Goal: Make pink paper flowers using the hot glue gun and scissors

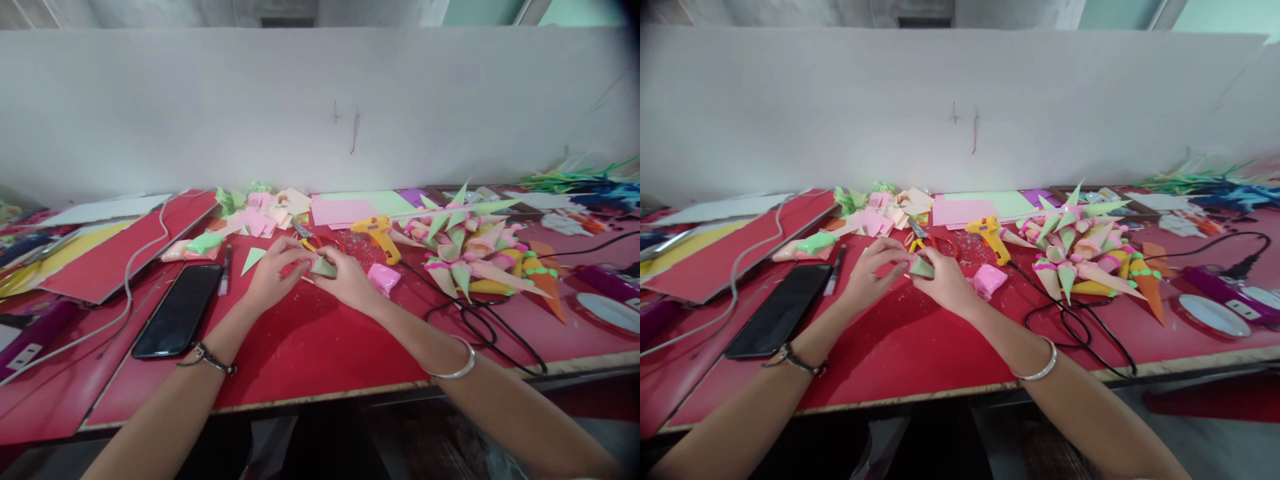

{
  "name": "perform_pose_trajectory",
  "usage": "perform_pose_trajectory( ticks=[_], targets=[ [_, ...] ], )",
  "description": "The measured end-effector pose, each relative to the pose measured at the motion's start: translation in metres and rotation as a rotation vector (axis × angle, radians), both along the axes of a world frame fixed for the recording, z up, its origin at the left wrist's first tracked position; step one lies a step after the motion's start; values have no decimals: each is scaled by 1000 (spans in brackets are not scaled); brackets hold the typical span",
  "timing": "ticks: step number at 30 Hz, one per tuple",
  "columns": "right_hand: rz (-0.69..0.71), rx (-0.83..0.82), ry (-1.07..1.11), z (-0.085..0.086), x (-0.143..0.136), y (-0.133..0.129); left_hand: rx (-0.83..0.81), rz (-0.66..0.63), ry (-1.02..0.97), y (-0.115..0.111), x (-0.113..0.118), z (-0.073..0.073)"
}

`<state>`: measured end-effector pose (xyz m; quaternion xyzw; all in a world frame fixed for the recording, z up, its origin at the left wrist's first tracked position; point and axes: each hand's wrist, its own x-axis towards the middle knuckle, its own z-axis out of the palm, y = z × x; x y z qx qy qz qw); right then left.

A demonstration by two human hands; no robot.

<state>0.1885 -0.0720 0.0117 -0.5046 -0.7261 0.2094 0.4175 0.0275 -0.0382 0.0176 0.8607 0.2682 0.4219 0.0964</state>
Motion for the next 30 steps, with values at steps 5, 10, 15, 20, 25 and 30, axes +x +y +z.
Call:
perform_pose_trajectory(
  ticks=[5,10,15,20,25,30],
  targets=[
    [19,-1,15,0,0,0,-7,-9,-2,0,1,0],
    [20,2,24,2,0,-2,-6,-35,-33,0,0,0],
    [42,16,39,6,-2,-4,-55,-26,-93,0,1,0],
    [23,50,-20,6,-2,-2,-218,-50,-228,0,2,-3],
    [82,36,-4,3,-2,-1,-301,-65,-299,-1,2,-2],
    [164,-107,133,4,-5,-1,-334,-83,-286,-4,3,2]
  ],
)
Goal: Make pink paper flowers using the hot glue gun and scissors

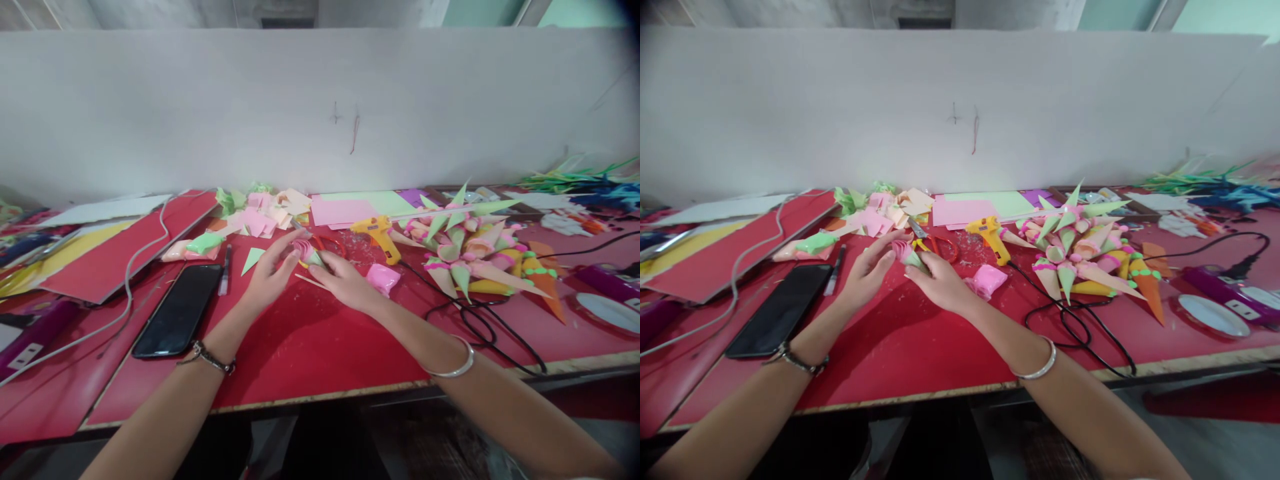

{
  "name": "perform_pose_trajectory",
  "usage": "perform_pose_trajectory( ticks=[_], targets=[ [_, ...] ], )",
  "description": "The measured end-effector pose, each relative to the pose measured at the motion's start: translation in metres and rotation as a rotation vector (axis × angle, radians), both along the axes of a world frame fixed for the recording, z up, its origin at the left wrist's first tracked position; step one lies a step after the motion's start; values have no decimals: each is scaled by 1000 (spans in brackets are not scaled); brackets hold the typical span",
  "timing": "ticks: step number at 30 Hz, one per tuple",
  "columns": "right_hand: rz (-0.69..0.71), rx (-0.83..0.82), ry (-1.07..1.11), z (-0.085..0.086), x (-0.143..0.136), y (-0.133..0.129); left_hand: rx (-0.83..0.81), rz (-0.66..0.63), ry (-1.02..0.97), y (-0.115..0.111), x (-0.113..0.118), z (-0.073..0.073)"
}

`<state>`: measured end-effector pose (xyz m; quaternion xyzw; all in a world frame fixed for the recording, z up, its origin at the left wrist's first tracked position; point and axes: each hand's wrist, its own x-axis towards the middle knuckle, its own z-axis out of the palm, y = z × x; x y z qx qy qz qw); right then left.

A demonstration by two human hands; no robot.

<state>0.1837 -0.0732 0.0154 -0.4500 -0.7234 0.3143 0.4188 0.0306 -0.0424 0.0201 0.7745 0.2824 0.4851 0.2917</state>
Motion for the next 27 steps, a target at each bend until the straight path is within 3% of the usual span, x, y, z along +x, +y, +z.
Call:
perform_pose_trajectory(
  ticks=[7,13,27],
  targets=[
    [73,-193,202,6,-2,-2,-49,6,-33,5,0,-7],
    [86,-99,197,-2,5,4,-198,-140,24,9,1,-14],
    [56,-25,99,-2,5,6,-217,-36,10,4,4,-6]
  ],
)
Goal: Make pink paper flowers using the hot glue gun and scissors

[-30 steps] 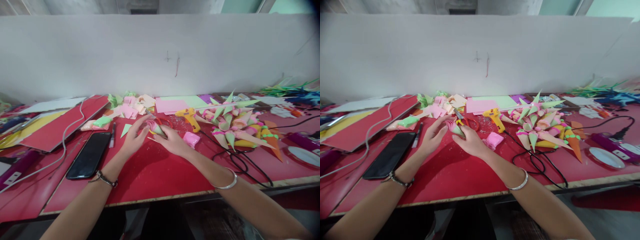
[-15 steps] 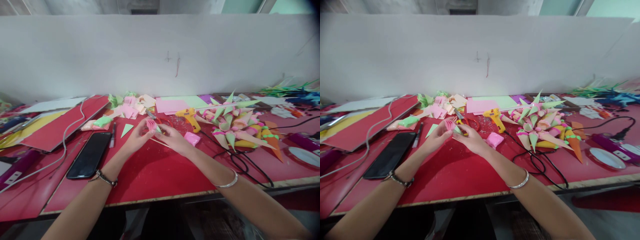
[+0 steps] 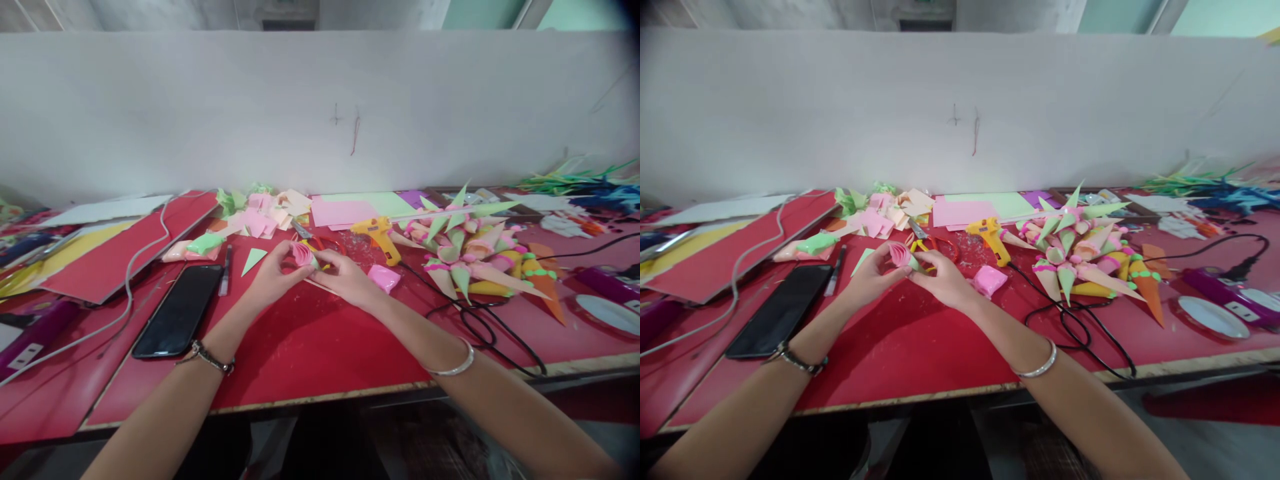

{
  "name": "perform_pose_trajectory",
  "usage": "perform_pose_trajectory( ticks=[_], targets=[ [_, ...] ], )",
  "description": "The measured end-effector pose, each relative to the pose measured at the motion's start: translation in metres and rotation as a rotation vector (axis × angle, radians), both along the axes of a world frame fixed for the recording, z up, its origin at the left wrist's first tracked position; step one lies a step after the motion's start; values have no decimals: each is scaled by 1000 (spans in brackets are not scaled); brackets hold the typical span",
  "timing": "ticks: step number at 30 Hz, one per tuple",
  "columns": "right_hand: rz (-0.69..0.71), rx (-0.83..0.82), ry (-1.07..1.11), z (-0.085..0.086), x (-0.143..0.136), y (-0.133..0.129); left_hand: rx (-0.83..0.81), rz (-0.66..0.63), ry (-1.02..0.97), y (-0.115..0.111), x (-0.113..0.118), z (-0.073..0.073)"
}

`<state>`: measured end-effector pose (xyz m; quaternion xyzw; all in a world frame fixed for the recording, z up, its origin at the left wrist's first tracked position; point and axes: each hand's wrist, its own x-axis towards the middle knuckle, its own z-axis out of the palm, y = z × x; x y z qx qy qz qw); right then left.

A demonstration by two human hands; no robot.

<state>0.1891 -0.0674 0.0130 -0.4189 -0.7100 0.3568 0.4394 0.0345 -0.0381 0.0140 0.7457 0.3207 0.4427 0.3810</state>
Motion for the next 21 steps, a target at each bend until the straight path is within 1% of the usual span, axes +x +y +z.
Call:
perform_pose_trajectory(
  ticks=[5,10,12,15,18,21],
  targets=[
    [-68,104,-131,-1,2,0,-47,12,-95,3,-1,0],
    [-72,142,-258,-2,1,1,-91,-31,-138,2,-1,2],
    [-70,142,-269,-2,1,1,-116,-42,-114,1,-1,2],
    [-40,129,-256,-3,0,0,-148,-57,-21,-2,1,0],
    [-5,68,-234,-4,0,-1,-136,-41,69,-4,3,-1],
    [4,0,-214,-5,0,-1,-138,-29,104,-4,3,-1]
  ],
)
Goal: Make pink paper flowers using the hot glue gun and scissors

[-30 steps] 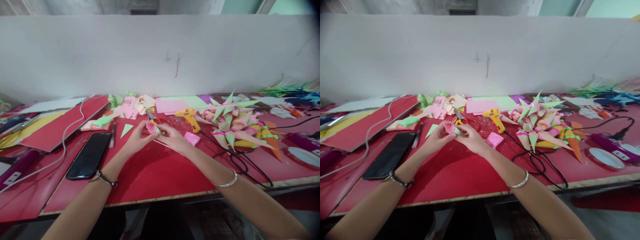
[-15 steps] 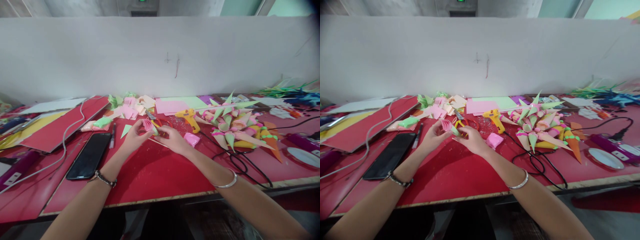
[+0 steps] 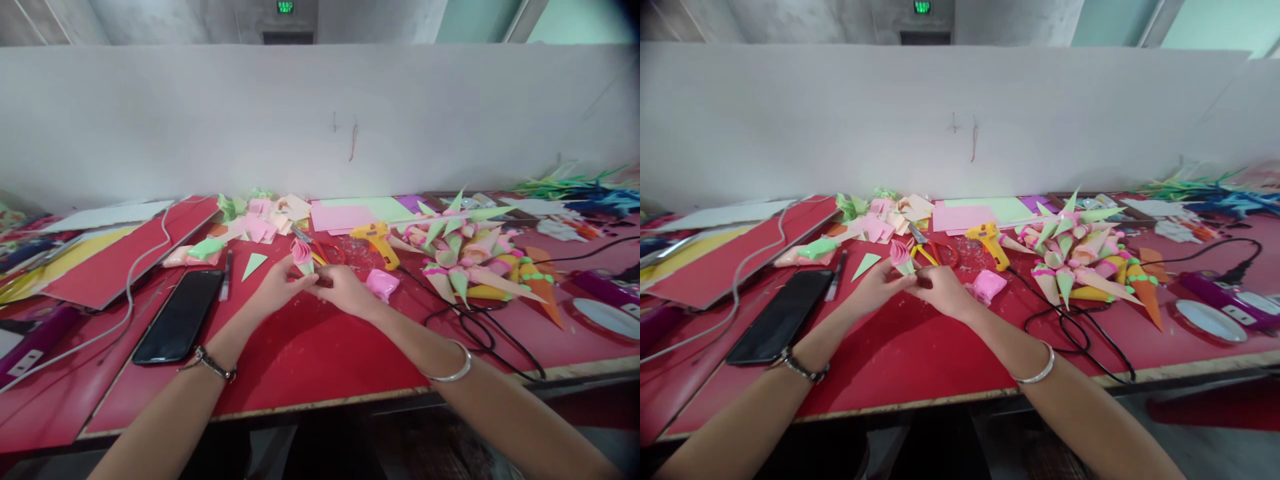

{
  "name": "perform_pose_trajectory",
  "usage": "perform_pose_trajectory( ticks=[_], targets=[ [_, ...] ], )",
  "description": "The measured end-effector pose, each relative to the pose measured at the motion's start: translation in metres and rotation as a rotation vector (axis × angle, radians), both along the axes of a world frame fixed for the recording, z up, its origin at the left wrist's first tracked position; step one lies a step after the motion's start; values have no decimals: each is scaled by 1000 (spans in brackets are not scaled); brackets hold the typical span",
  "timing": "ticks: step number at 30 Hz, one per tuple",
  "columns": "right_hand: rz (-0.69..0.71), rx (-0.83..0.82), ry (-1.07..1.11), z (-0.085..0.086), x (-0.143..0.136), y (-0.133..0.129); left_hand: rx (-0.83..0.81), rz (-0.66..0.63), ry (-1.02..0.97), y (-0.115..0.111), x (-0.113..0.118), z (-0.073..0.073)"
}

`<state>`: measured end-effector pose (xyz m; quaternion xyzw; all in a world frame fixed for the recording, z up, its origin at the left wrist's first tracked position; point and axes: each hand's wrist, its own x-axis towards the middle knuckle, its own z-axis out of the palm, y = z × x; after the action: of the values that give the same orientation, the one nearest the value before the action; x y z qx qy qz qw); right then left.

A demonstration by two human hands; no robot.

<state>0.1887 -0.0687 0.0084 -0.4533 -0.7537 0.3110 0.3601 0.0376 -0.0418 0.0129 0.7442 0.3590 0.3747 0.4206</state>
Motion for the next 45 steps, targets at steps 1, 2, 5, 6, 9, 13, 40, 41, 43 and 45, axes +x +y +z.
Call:
perform_pose_trajectory(
  ticks=[1,2,5,6,9,13,40,41,43,45],
  targets=[
    [3,-16,4,0,0,0,-7,3,-4,0,0,0],
    [7,-31,5,0,1,0,-17,8,-18,1,-1,0],
    [49,-118,21,1,2,0,-74,41,-92,4,-2,2],
    [68,-152,34,2,2,0,-97,62,-114,5,-3,3],
    [112,-215,76,3,1,-3,-172,106,-168,8,-4,4],
    [134,-261,138,4,0,-4,-239,83,-227,9,-6,2],
    [149,-355,265,-1,-2,1,-286,-48,-167,5,-7,2],
    [145,-352,262,0,-2,1,-281,-46,-170,5,-7,2],
    [145,-351,255,0,-1,1,-284,-39,-178,5,-7,2],
    [154,-356,253,1,-1,1,-306,-36,-189,5,-7,2]
  ],
)
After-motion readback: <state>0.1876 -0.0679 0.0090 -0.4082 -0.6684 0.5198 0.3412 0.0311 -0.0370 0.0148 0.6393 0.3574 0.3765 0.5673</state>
